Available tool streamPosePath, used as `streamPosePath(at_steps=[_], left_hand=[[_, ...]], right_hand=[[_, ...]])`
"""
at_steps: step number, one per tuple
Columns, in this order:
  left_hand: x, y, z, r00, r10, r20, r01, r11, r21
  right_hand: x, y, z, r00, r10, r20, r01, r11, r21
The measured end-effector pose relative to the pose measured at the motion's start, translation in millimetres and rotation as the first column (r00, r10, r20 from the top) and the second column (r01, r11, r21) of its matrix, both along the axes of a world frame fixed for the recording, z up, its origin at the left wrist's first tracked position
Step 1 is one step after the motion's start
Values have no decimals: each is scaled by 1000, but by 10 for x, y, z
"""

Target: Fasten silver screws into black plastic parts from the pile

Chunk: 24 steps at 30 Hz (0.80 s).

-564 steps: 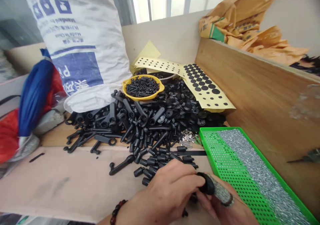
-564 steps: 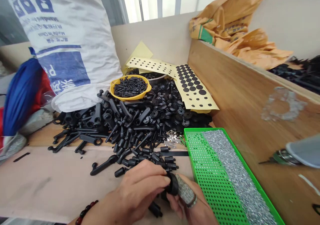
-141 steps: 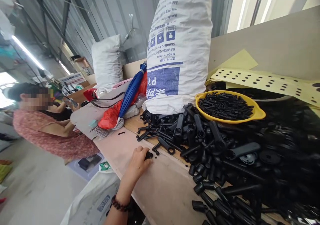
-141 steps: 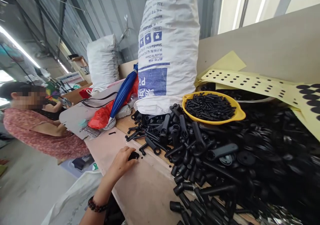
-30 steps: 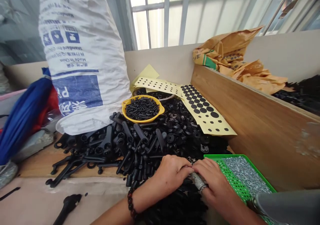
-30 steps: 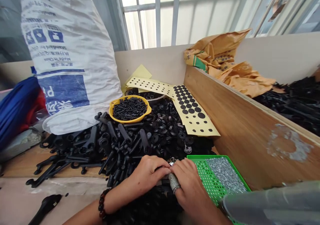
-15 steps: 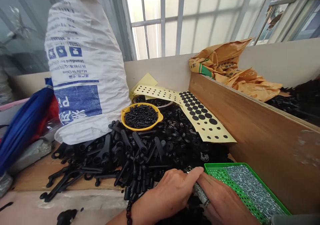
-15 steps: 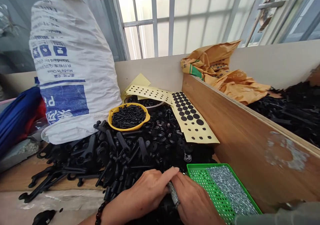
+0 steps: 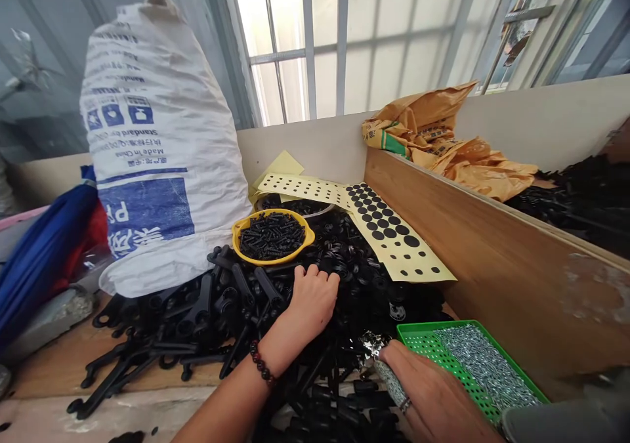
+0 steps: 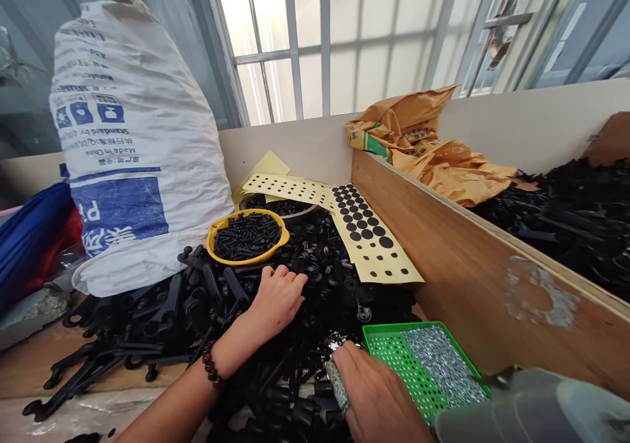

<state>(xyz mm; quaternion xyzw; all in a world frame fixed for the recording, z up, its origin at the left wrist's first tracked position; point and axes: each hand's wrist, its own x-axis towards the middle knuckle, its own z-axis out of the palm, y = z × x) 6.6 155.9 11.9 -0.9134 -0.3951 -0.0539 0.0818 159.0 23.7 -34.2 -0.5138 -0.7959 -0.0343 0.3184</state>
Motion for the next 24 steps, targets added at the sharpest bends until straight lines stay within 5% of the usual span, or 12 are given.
streamPosePath(at_steps=[6,9,11,13,15,18,21,24], left_hand=[[-63,-14,5,995,-42,85,43,999,-12],[-104,-66,69,938,-67,340,96,993,-71],[-121,-140,107,804,8,594,159,961,-228],[-131,-250,112,630,233,741,246,845,-475],[-141,-392,75,476,504,721,364,633,-683],[-174,-631,-18,311,750,584,522,378,-764],[-231,-838,-71,233,857,461,605,243,-758],[-281,-972,-75,186,910,370,644,171,-745]], right_hand=[[-39,2,43,998,4,-57,-6,1000,-27],[-59,-5,128,993,24,-113,-24,1000,4],[-75,-15,190,990,47,-135,-42,998,43],[-92,-25,233,988,49,-147,-41,997,59],[-110,-34,245,988,34,-149,-26,998,54],[-133,-49,209,992,7,-128,6,995,103],[-151,-76,145,997,-53,-63,65,976,206],[-168,-112,101,996,-79,-29,84,965,250]])
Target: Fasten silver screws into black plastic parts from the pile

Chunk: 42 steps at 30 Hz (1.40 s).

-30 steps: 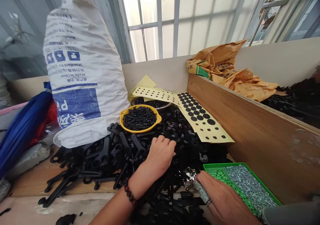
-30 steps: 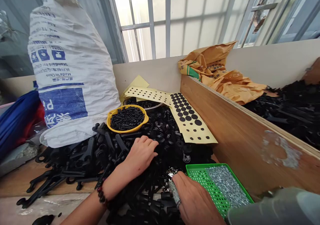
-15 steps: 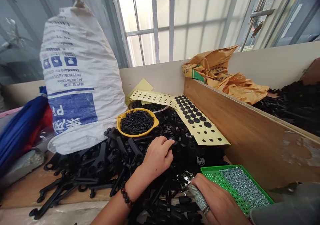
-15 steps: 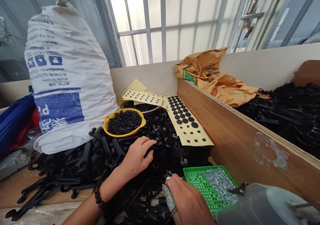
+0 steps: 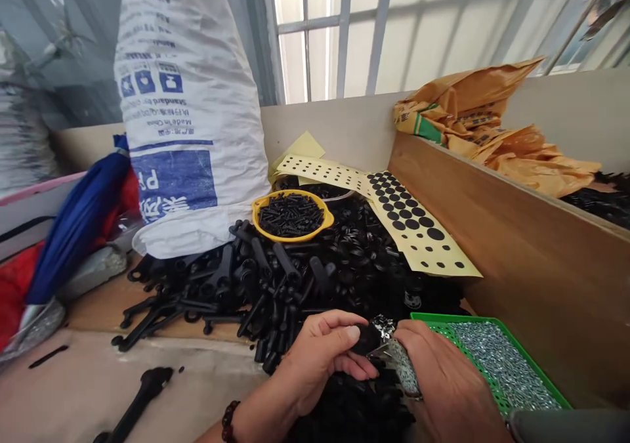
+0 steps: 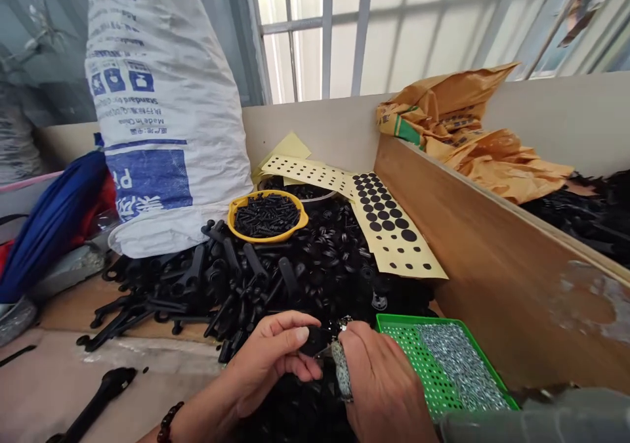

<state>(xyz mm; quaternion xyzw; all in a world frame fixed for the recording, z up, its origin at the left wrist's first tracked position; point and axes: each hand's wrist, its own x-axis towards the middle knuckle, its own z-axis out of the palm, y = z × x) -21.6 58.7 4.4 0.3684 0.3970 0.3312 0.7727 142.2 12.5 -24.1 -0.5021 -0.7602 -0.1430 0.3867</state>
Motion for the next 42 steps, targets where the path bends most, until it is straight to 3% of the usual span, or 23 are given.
streamPosePath(at_steps=[3,8,30,35,42], left_hand=[[-22,-84,-13,999,48,22,-47,997,-68],[-20,-186,-68,996,3,87,8,993,-122],[-102,-275,-172,996,29,79,-26,999,-35],[-85,-304,-130,994,60,89,-57,998,-40],[-45,-342,-121,988,114,-105,-94,980,173]], right_hand=[[-13,-28,4,999,-11,30,10,999,36],[-7,-46,70,984,-42,171,23,994,111],[28,-131,133,965,188,181,-201,978,58],[-27,-144,118,959,145,245,-171,981,87],[-112,-180,13,971,88,222,-98,995,33]])
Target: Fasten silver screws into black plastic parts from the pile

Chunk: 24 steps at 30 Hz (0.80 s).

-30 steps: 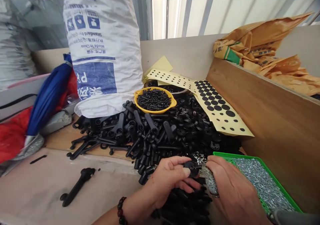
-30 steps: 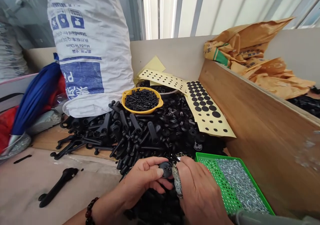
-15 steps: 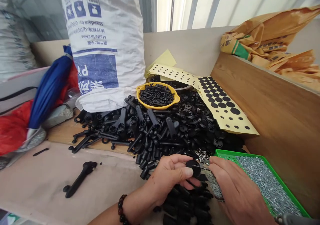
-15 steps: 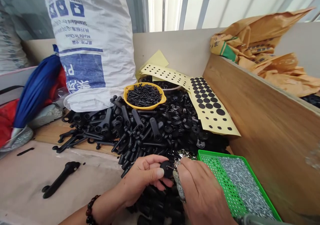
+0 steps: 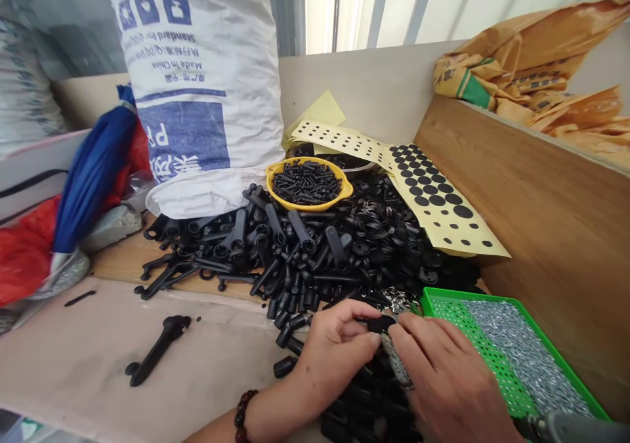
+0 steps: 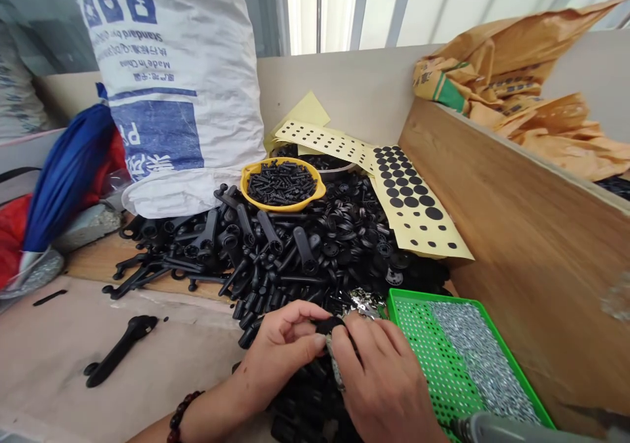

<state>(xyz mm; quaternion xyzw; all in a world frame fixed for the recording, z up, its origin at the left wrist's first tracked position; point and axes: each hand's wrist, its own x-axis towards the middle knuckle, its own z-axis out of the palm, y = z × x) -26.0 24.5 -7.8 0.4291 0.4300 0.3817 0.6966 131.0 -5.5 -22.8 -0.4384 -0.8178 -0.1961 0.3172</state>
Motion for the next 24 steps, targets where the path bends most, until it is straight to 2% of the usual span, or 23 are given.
streamPosePath(at_steps=[2,4,7,11,14,19,24], left_hand=[[10,2,-4,999,35,34,-35,999,-20],[16,6,4,991,67,118,-56,994,-93],[17,-2,32,970,62,237,-17,982,-187],[5,-39,63,943,81,322,0,970,-244],[-5,-73,75,934,71,351,23,966,-256],[-7,-115,81,931,41,364,48,972,-231],[7,-153,94,923,13,385,82,970,-230]], right_hand=[[15,-22,5,993,55,-106,-69,989,-133],[48,-46,49,962,116,-248,-185,944,-274],[103,-68,151,917,129,-378,-270,898,-347],[136,-58,215,901,60,-430,-234,901,-365],[119,-47,160,931,104,-351,-245,890,-386],[89,-78,27,938,130,-321,-230,928,-295],[136,-115,12,949,132,-285,-209,943,-259]])
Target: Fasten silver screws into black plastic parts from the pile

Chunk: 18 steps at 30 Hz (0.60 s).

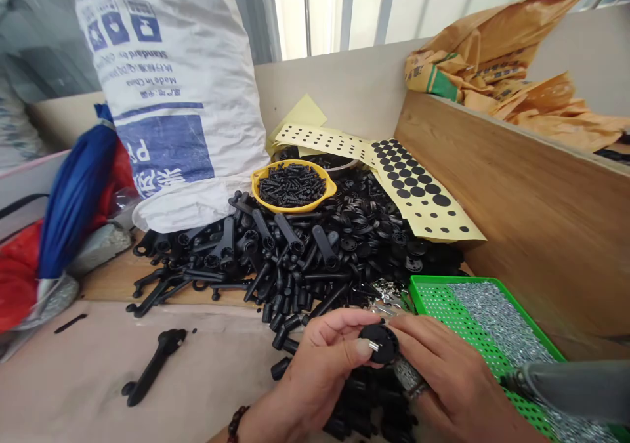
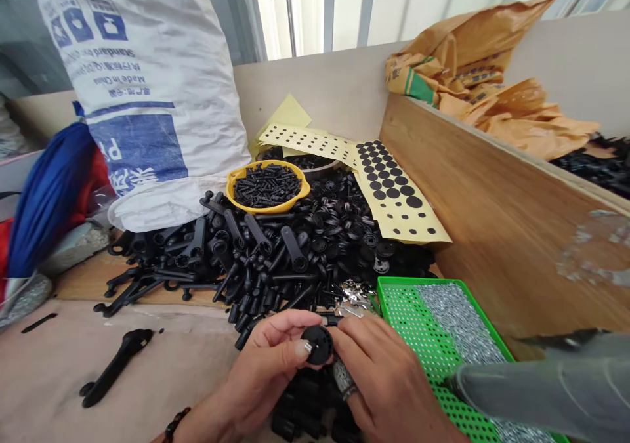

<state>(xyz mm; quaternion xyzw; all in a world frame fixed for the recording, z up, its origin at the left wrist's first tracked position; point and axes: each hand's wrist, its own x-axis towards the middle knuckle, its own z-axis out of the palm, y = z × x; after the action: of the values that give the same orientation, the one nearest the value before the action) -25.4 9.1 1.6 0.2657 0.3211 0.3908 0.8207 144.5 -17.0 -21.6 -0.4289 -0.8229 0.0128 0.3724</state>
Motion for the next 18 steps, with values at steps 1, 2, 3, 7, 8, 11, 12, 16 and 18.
streamPosePath(at_steps=[1,2,3,7,8,11,12,16,18], left_hand=[[5,-11,1,1000,0,4,0,1000,1],[10,-23,-2,1000,3,8,-3,1000,3],[15,-34,-8,1000,9,11,-9,1000,4],[24,-74,-61,999,47,12,-47,999,13],[25,-82,-75,998,55,4,-55,998,9],[33,-110,-96,997,73,-13,-73,997,-15],[39,-122,-97,997,79,-12,-80,996,-26],[51,-186,-105,998,70,2,-70,994,-81],[40,-221,-115,999,43,6,-42,993,-110]], right_hand=[[11,-4,-4,1000,-12,8,12,999,35],[21,-8,-12,1000,-26,16,24,997,71],[28,-12,-24,999,-37,24,34,994,102],[38,-49,-112,997,-53,53,45,991,129],[35,-62,-135,996,-62,58,54,990,130],[12,-103,-174,991,-105,80,91,983,159],[2,-116,-172,988,-122,90,105,979,175],[-38,-162,-129,978,-174,115,145,964,223],[-54,-188,-118,977,-179,116,150,963,224]])
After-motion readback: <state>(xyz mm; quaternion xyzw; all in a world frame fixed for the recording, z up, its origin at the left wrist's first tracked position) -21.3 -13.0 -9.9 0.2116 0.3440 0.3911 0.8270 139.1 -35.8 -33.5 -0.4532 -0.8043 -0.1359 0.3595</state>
